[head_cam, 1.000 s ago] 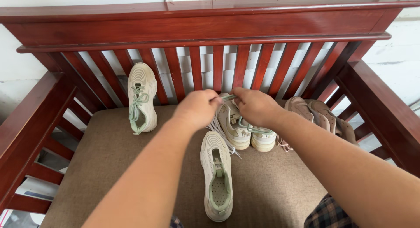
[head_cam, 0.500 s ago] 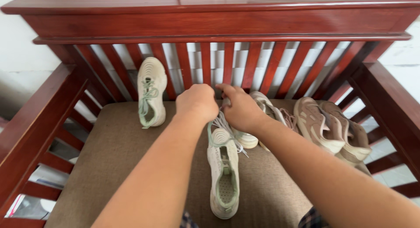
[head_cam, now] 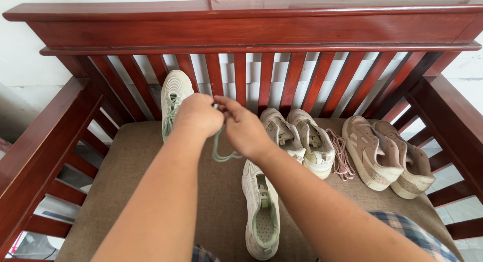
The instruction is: The person unlaces a pair of white sneakers with light green laces on a wooden bench, then relaces the same shoes. The person handles the shoes and laces by hand, threading the laces through the eyelets and tying them.
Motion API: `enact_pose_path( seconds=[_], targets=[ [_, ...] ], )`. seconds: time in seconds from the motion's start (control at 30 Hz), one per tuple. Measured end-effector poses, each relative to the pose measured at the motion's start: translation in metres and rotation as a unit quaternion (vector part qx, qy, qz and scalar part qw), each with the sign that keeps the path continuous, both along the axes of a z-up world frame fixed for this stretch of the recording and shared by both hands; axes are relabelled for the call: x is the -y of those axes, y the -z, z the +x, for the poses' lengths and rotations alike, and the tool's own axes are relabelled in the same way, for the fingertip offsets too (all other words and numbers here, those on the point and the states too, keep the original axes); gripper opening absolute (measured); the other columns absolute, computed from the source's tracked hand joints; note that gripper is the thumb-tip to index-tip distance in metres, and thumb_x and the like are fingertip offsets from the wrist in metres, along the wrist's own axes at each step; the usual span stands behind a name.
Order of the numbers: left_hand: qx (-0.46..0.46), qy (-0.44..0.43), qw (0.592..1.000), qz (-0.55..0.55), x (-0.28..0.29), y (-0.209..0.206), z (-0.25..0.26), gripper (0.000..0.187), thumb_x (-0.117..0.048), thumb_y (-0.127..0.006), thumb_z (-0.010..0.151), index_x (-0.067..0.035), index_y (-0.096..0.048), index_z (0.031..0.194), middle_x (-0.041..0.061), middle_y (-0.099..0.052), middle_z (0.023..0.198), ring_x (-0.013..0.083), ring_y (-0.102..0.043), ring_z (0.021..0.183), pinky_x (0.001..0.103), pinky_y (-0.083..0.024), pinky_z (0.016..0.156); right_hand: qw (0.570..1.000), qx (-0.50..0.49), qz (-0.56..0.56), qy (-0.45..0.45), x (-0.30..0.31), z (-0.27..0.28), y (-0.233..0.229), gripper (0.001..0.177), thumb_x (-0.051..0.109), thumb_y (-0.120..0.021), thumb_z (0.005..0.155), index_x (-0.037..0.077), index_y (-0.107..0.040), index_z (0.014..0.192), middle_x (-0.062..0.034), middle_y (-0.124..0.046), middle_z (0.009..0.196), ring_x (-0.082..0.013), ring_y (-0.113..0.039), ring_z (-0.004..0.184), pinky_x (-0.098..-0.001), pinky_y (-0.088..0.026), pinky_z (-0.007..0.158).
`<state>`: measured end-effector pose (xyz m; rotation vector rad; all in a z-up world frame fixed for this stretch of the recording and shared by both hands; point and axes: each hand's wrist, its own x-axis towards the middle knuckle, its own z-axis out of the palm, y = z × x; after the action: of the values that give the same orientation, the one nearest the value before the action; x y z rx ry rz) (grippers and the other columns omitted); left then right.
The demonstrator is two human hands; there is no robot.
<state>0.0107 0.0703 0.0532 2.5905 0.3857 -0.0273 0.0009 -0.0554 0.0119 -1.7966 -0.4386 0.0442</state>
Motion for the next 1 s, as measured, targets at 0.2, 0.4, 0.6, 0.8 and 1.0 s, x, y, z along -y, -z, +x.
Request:
enact_pose_path(
  seconds=[0.2,0.4,0.6,0.8,1.0],
  targets=[
    [-0.015,-0.041,0.998,-0.046,-0.010,-0.002,-0.001,0.027,-0.025,-0.068,0.091,-0.012,-0.075,0.113,0.015,-0.074,0.116,0.0321,-0.071,0.107,0.043,-0.056,0.090,0.999,-0.023,-0.038,-0.006,-0.008,-0.006,0.002,0.048,0.014,-0.044,0.100,0.017,-0.049,0.148,-0.0113,-0.065,0.136,-0.0240,-0.061,0.128,-0.0332,-0.044,0.106],
    [-0.007,-0.039,0.999,-0.010,-0.010,0.008,0.000,0.039,-0.044,-0.068,0.094,-0.012,-0.072,0.116,0.014,-0.073,0.116,0.0318,-0.069,0.109,0.045,-0.053,0.092,0.997,0.028,-0.049,0.053,-0.005,0.005,0.012,0.038,0.020,-0.051,0.099,0.013,-0.059,0.136,-0.0150,-0.073,0.123,-0.0275,-0.069,0.117,-0.0381,-0.051,0.100],
    [0.127,-0.028,0.973,-0.190,0.023,0.043,0.007,0.039,-0.040,-0.053,0.100,-0.010,-0.067,0.121,0.015,-0.074,0.111,0.0309,-0.069,0.101,0.043,-0.053,0.088,0.989,-0.004,-0.125,0.073,0.016,0.020,0.015,0.034,0.022,-0.050,0.101,0.011,-0.060,0.133,-0.0191,-0.074,0.117,-0.0320,-0.071,0.112,-0.0396,-0.053,0.095],
    [0.089,-0.066,0.935,-0.336,0.030,0.053,0.003,0.034,-0.031,-0.036,0.106,-0.006,-0.054,0.121,0.013,-0.074,0.104,0.0277,-0.072,0.095,0.041,-0.054,0.082,0.984,0.008,-0.179,0.018,0.042,0.031,0.000,0.037,0.021,-0.053,0.099,0.001,-0.051,0.130,-0.0198,-0.066,0.124,-0.0316,-0.064,0.116,-0.0387,-0.047,0.098],
    [0.106,-0.018,0.936,-0.335,0.036,0.059,-0.003,0.040,-0.031,-0.039,0.102,-0.005,-0.061,0.122,0.017,-0.071,0.116,0.0291,-0.067,0.108,0.041,-0.049,0.094,0.981,0.098,-0.167,-0.013,0.053,0.028,-0.015,0.030,0.022,-0.048,0.104,-0.003,-0.065,0.110,-0.0178,-0.066,0.112,-0.0297,-0.067,0.105,-0.0391,-0.051,0.095]
  ],
)
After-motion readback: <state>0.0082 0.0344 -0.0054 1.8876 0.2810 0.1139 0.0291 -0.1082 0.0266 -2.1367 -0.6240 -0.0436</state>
